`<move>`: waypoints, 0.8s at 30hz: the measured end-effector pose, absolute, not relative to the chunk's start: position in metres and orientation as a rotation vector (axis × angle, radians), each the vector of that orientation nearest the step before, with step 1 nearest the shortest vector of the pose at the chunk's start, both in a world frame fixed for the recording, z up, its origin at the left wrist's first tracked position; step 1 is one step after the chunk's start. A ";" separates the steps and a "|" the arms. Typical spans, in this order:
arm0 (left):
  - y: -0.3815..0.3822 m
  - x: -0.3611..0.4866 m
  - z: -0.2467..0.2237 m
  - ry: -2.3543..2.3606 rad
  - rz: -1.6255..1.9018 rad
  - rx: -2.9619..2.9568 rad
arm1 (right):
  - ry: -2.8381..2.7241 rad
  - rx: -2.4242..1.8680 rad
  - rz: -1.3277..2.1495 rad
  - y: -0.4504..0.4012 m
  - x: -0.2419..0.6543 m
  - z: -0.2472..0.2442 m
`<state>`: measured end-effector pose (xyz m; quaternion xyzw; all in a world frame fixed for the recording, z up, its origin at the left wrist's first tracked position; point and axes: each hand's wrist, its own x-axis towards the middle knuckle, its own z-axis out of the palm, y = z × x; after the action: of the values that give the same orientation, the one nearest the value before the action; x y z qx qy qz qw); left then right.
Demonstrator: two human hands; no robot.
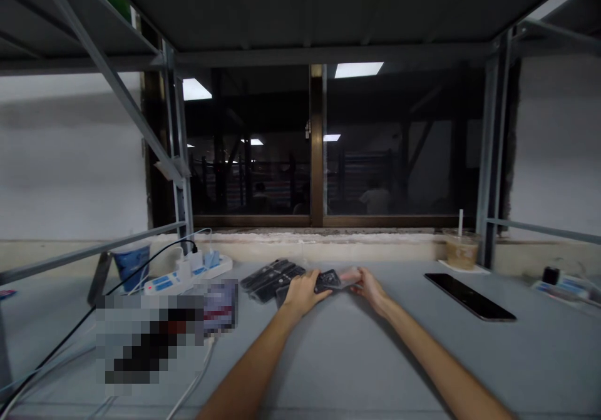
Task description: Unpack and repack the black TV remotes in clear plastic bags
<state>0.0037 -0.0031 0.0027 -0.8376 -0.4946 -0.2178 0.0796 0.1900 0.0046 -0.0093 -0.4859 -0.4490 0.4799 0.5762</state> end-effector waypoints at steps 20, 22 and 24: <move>-0.003 -0.002 0.000 -1.309 -0.720 -2.656 | -1.376 -1.226 1.053 -0.001 0.192 -0.011; -0.004 -0.002 0.000 -1.290 -0.683 -2.670 | -1.358 -1.267 1.056 -0.001 0.194 -0.012; -0.005 0.000 0.001 -1.279 -0.652 -2.672 | -1.338 -1.313 1.051 -0.001 0.195 -0.012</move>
<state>-0.0004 -0.0047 0.0006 -0.8797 -0.4210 -0.2145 0.0544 0.1955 -0.0009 -0.0116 -0.5372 -0.5474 0.4301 0.4762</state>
